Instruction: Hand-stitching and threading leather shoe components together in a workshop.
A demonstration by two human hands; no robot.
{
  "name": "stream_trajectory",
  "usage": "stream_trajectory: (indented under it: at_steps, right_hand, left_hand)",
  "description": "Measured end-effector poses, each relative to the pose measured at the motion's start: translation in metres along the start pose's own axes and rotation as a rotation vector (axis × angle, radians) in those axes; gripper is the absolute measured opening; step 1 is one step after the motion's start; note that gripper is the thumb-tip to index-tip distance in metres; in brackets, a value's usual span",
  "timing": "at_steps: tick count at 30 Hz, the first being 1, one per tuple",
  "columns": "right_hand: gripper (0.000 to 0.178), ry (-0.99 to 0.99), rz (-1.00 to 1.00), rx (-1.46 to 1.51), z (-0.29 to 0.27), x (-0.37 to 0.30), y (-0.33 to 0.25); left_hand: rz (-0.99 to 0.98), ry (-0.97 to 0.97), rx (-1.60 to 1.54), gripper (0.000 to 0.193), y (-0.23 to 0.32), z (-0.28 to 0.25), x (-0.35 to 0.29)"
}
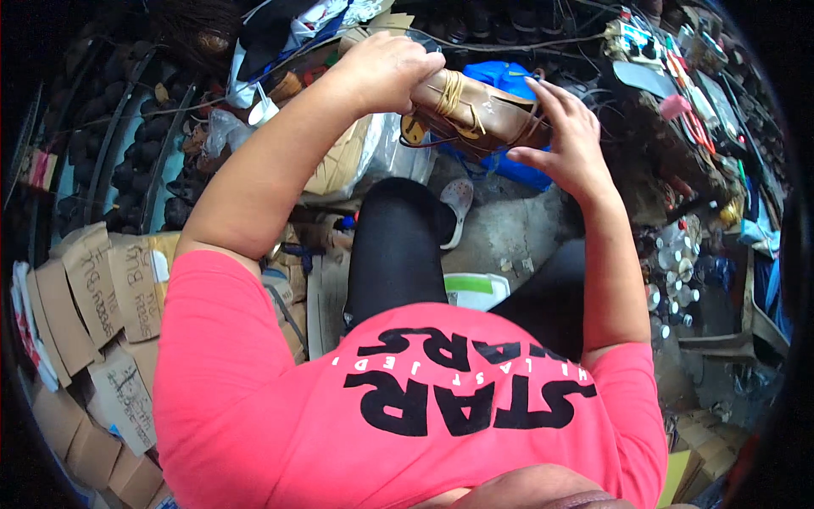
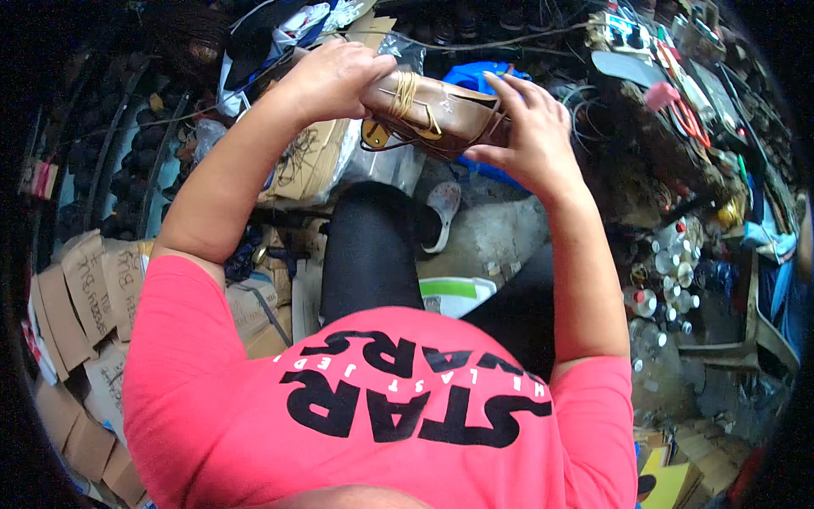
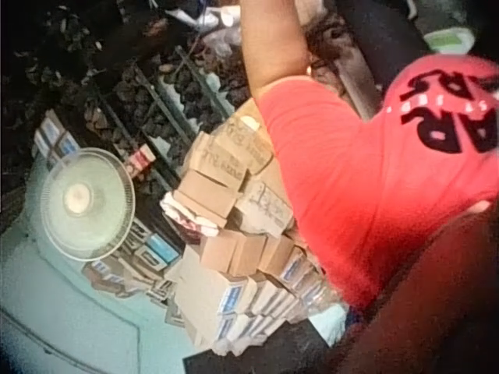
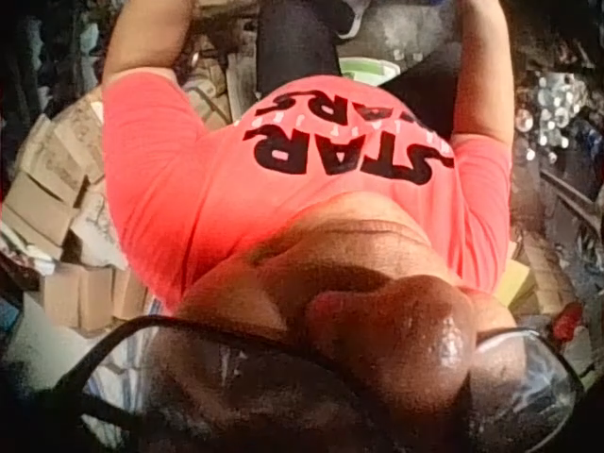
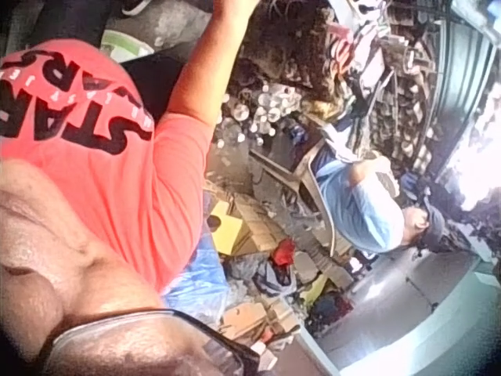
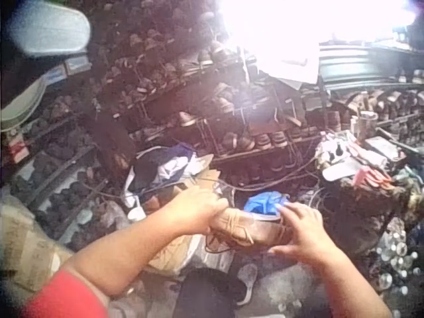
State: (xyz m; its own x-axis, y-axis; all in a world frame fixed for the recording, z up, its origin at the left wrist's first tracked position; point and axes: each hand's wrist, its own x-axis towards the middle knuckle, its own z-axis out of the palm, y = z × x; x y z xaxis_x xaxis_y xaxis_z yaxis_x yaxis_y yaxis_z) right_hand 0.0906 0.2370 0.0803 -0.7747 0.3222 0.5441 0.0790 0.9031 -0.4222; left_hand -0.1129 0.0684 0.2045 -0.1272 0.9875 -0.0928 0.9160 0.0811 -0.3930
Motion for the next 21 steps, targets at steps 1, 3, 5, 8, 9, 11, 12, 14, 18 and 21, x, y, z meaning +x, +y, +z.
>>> stream_trajectory:
  at_steps: [1,3,5,8,9,11,12,14,18,21]
  right_hand:
    - [0.099,-0.025,-0.041,-0.052,-0.001,-0.006,-0.008]
    - [0.099,-0.159,-0.015,-0.107,-0.009,-0.024,-0.024]
    - [0.088,-0.32,0.069,0.084,-0.015,-0.043,-0.025]
    - [0.072,-0.409,0.252,0.186,-0.03,-0.076,-0.033]
    - [0.072,-0.41,0.277,0.166,-0.036,-0.087,-0.034]
    - [0.071,-0.481,0.557,0.181,-0.048,-0.105,-0.035]
    - [0.068,-0.456,0.662,0.312,-0.05,-0.116,-0.03]
    - [0.07,-0.334,0.699,0.401,-0.051,-0.137,-0.027]
    - [0.077,-0.088,0.781,0.591,-0.033,-0.155,-0.034]
    - [0.082,-0.054,0.826,0.703,-0.012,-0.146,-0.059]
  left_hand:
    - [0.081,0.079,-0.008,0.049,0.008,-0.004,-0.007]
    - [0.113,0.094,-0.015,0.048,0.028,-0.009,-0.015]
    - [0.187,0.037,-0.046,0.047,0.046,-0.002,-0.014]
    - [0.261,-0.062,-0.149,0.07,0.07,0.026,-0.004]
    - [0.264,-0.053,-0.193,0.081,0.078,0.037,0.001]
    - [0.239,0.165,-0.183,0.097,0.088,0.055,0.005]
    - [0.2,0.207,-0.334,0.099,0.092,0.057,0.006]
    - [0.147,0.585,-0.564,0.086,0.108,0.074,0.002]
    - [-0.118,0.799,-1.214,0.083,0.173,0.115,-0.021]
    - [-0.111,0.308,-2.027,0.089,0.216,0.125,-0.028]
